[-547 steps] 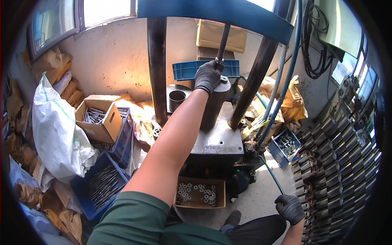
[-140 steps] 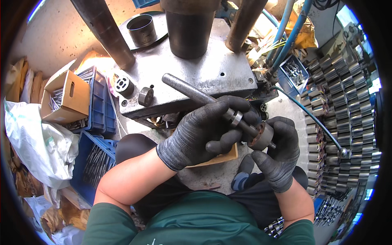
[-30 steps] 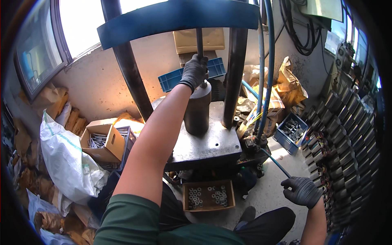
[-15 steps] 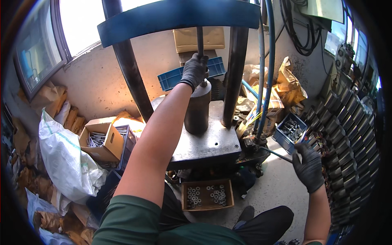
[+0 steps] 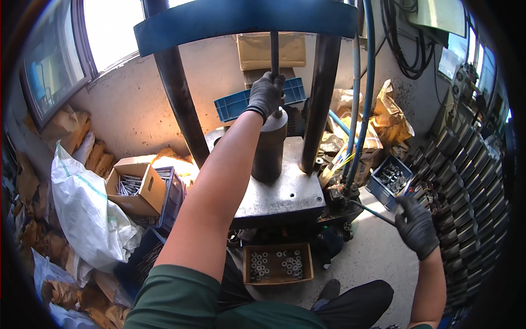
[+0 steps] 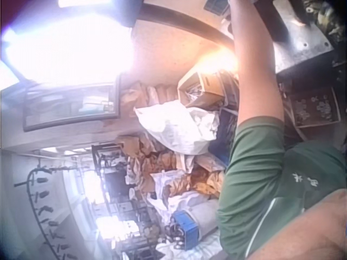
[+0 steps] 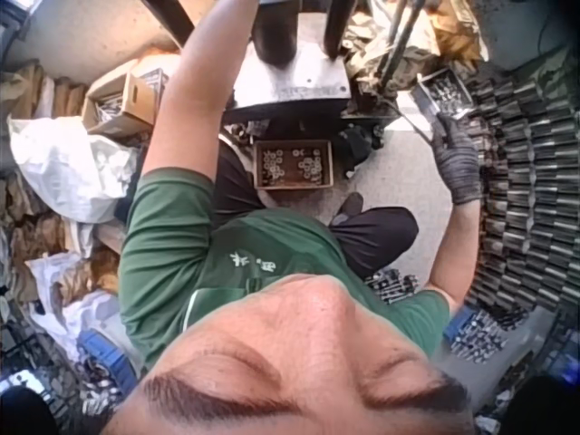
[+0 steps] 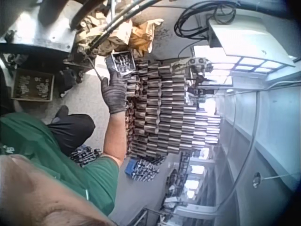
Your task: Operate a manual press machine to assemble metal bearing components.
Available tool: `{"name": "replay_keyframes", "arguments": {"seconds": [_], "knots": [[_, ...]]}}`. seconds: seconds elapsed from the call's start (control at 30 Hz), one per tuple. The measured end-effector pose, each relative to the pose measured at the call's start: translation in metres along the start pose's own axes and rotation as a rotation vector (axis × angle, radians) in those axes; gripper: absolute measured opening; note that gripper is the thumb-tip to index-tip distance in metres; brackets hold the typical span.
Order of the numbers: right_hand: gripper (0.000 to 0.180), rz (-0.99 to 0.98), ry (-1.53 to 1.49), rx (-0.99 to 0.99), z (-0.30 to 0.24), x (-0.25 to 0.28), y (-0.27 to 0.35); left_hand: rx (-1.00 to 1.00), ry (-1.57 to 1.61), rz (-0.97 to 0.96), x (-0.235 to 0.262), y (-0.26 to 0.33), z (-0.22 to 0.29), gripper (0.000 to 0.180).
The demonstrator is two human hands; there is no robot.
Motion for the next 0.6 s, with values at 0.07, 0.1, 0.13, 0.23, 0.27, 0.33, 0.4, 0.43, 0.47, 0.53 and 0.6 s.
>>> {"name": "replay_keyframes", "arguments": {"seconds": [0.07,0.1,0.13,0.23,0.27,0.33,0.4,0.43,0.47,0.53,0.6], "knots": [[0.034,-0.641,-0.16,-0.035,-0.001,-0.031,0.054,0.012,-0.007,0.014,0.01,-0.001,-0.003,0.035],[0.035,-0.796,-0.131,-0.061,-0.005,-0.044,0.074,0.012,-0.014,0.019,0.013,-0.001,-0.002,0.035],[0.036,-0.851,-0.002,-0.083,-0.004,-0.045,0.099,0.008,0.022,-0.015,-0.01,-0.006,-0.002,0.035],[0.034,-0.877,0.05,-0.057,0.005,-0.052,0.113,0.012,0.021,-0.027,-0.015,-0.002,0.003,0.035],[0.034,-0.878,0.053,-0.075,0.002,-0.046,0.114,0.013,0.036,-0.039,-0.023,-0.001,0.007,0.035],[0.033,-0.753,-0.055,-0.093,-0.002,-0.047,0.088,0.016,-0.025,-0.002,0.0,0.004,0.004,0.035],[0.032,-0.678,-0.092,-0.101,-0.005,-0.039,0.076,0.009,-0.028,0.002,0.002,0.006,0.007,0.036],[0.031,-0.604,-0.133,-0.104,-0.006,-0.034,0.069,0.014,-0.029,0.003,0.003,0.007,0.007,0.036],[0.032,-0.589,-0.12,-0.125,-0.01,-0.027,0.063,0.02,-0.027,0.002,0.003,0.007,0.006,0.036],[0.032,-0.55,-0.137,-0.113,-0.01,-0.028,0.061,0.02,-0.024,0.004,0.003,0.005,0.003,0.036],[0.032,-0.511,-0.162,-0.087,-0.005,-0.035,0.059,0.023,-0.033,0.015,0.011,0.004,0.0,0.036]]}}
Point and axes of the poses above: each hand's wrist, its own y-axis away from the middle knuckle, its own x-axis out of the back of the hand, z = x × y, the point moved 3 cm from there along -y, towards the middle knuckle, and after that the axes turned 1 degree about -z, right-handed, at the moved point
